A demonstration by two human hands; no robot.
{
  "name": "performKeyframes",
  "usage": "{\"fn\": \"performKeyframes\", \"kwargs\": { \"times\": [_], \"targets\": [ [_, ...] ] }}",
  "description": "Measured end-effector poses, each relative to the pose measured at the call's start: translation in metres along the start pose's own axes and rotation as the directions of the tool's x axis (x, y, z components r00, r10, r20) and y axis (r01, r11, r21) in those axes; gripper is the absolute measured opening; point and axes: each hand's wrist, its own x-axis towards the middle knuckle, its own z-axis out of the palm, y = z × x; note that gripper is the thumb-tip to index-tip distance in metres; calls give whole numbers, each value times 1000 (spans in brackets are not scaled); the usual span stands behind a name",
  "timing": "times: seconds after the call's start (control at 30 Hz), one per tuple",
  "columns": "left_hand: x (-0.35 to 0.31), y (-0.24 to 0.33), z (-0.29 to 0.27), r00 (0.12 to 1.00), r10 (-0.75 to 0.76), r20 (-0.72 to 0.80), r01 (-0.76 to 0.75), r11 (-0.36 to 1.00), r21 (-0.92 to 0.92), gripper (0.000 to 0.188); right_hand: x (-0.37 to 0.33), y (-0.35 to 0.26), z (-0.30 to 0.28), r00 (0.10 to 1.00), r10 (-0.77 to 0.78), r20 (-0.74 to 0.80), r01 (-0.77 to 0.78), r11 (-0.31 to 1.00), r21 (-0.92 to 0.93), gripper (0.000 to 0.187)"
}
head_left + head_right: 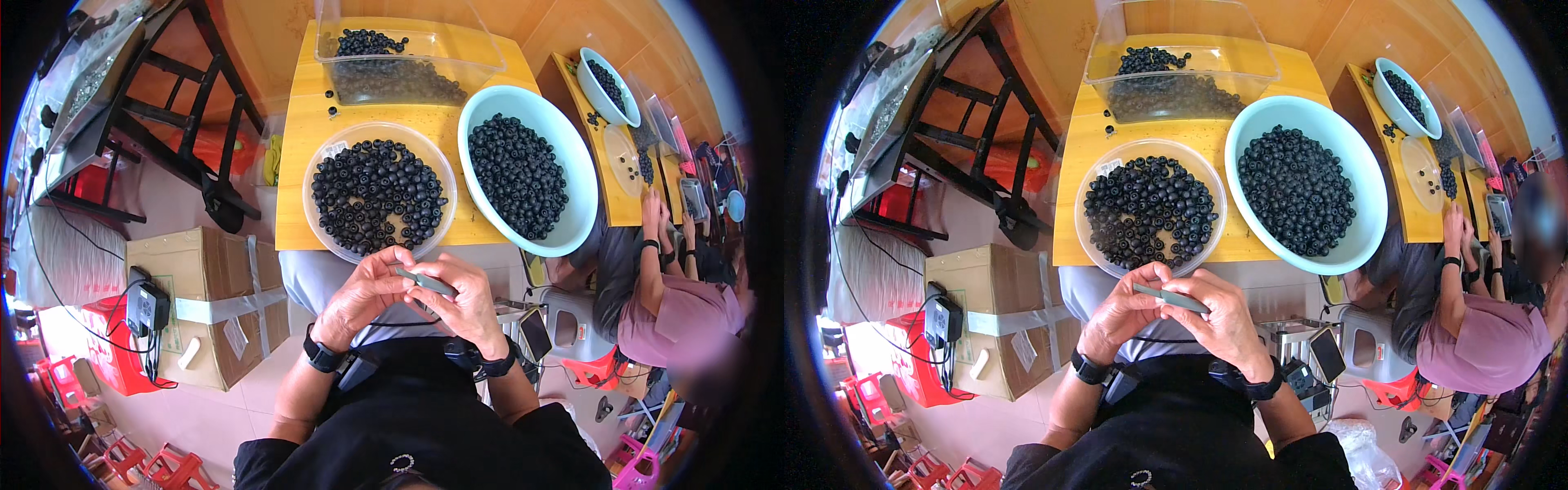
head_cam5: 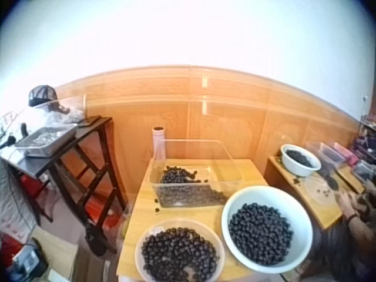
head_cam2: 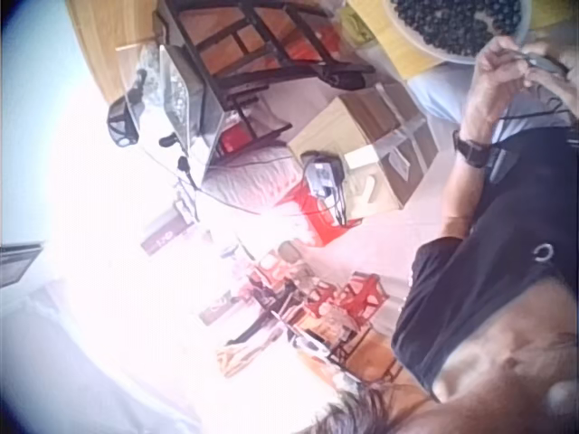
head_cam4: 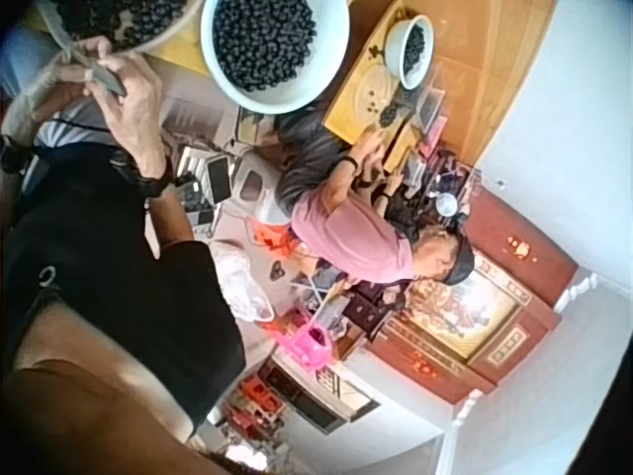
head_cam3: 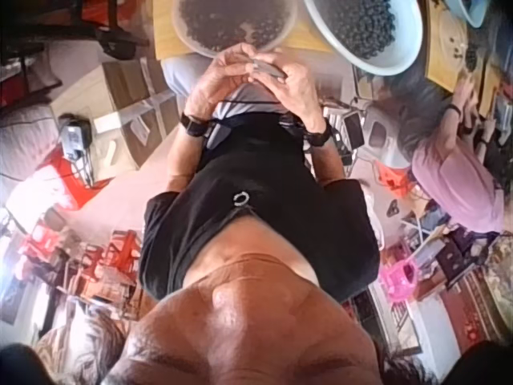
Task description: Sorting and inspecting small black plastic parts using a tool at a manufacturing workstation.
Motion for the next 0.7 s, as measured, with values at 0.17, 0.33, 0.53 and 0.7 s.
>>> {"fn": "performKeyframes", "kwargs": {
  "times": [0.17, 0.33, 0.53, 0.7],
  "targets": [
    [-1, 11, 13, 989, 1, -147, 36, 968, 249, 23, 0, 6, -23, 979, 198, -54, -200, 979, -42, 23],
    [9, 27, -1, 956, 205, -211, -65, 846, 530, 20, 40, 10, -75, 900, -15, -435, -64, 984, -167, 27],
    [53, 27, -9, 897, 389, -209, -66, 586, 808, 17, 37, 41, -93, 837, -176, -518, -25, 934, -357, 23],
    [85, 23, 5, 833, 534, 140, -73, -146, 987, 28, 16, 45, -80, 805, -176, -567, -150, 864, -481, 13]
  ]
}}
